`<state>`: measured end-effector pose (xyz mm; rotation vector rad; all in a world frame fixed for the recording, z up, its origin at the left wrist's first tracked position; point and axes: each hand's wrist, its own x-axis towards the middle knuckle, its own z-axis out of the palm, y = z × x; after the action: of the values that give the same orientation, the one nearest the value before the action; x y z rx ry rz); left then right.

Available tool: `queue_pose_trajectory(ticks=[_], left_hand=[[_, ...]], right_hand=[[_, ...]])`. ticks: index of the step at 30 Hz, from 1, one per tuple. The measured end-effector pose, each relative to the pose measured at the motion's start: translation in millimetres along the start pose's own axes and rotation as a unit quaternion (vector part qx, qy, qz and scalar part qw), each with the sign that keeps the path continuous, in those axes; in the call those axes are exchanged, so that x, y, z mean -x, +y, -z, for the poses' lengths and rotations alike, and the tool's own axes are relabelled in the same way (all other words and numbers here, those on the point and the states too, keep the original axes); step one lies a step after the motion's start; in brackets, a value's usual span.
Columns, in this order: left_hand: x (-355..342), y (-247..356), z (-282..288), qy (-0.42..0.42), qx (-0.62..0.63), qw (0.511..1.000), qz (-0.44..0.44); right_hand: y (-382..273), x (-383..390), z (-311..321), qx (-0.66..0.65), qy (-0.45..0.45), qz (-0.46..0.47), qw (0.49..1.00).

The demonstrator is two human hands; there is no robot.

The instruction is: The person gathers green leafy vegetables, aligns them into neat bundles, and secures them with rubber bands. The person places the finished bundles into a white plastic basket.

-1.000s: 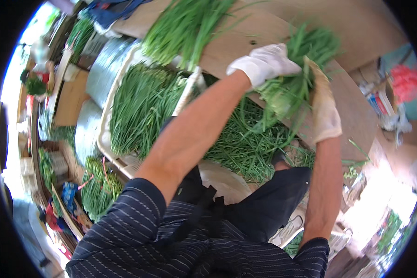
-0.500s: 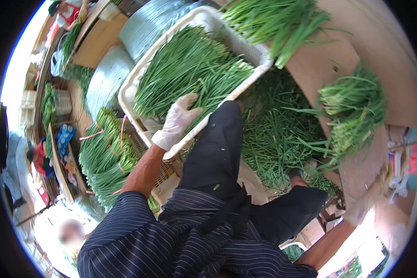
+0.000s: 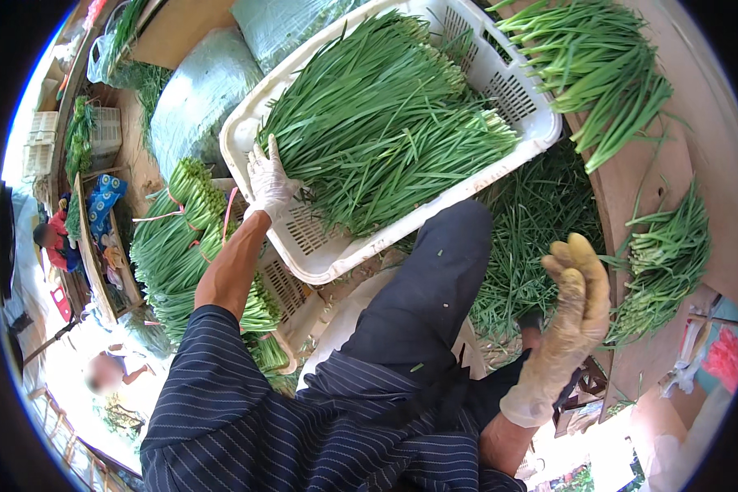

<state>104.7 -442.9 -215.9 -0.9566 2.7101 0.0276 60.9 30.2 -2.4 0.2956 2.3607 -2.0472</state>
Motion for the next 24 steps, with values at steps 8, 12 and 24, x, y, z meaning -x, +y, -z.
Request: queue_pose_trajectory(ticks=[8, 12, 24], left_hand=[[-33.8, -19.6, -12.6, 0.029, 0.052, 0.998, 0.01], [-46.0, -25.9, 4.6, -0.023, 0.085, 0.996, 0.025], [-97.9, -40.5, 111.6, -0.355, 0.387, 0.85, -0.036]], right_hand=[[8.0, -0.7, -91.9, -0.055, -0.104, -0.103, 0.988], [24.0, -4.0, -136.4, -0.078, -0.164, -0.142, 0.973], [114.0, 2.4, -305.6, -0.158, -0.358, -0.323, 0.862]])
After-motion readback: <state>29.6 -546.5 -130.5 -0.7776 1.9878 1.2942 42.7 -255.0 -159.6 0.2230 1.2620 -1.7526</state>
